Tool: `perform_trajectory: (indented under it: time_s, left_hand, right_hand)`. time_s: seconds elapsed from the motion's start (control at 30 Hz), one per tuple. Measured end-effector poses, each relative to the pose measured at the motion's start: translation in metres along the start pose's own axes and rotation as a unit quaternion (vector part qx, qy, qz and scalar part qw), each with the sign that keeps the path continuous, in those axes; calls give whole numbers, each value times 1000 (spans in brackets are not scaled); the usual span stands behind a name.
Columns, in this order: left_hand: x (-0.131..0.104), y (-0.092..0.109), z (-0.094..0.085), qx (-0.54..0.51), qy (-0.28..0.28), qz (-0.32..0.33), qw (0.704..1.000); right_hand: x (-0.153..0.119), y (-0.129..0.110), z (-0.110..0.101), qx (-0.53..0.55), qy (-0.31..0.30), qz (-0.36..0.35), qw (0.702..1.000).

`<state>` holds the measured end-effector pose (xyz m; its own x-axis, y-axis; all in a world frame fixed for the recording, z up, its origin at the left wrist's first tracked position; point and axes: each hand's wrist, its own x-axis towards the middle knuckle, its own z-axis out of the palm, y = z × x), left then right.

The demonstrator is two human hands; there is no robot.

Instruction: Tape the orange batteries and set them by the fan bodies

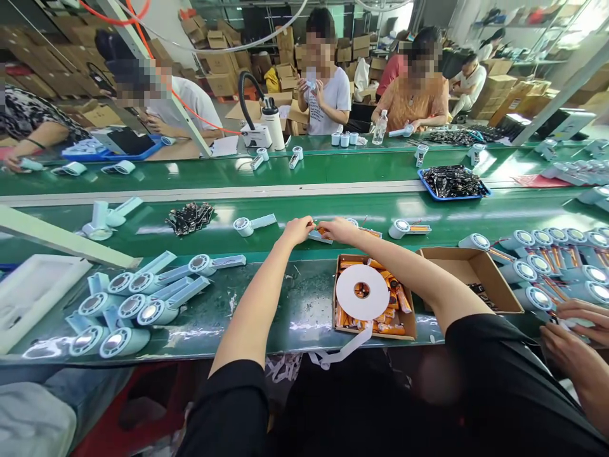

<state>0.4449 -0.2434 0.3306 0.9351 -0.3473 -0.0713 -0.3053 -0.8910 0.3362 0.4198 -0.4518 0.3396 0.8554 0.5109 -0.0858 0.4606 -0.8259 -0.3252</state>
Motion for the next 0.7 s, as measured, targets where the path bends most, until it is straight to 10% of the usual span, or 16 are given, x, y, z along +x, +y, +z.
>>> perform_trajectory:
  time_s: [0.23,0.4,0.57,0.7]
  left_hand:
    - [5,5,6,-16,35,-26,999]
    - [-14,-38,-32,24,105,-120,987]
    - [-55,-68,-66,74,81,-151,982]
    - [-113,-55,-44,124,55,-51,989]
  right_hand:
    - [20,-20,-1,-98,-97,-25,990]
    - [7,-13,-19,-112,-76,-10,991]
    - [-51,-3,-46,-79,20,-4,997]
    - [-141,-2,-45,47,160,-59,984]
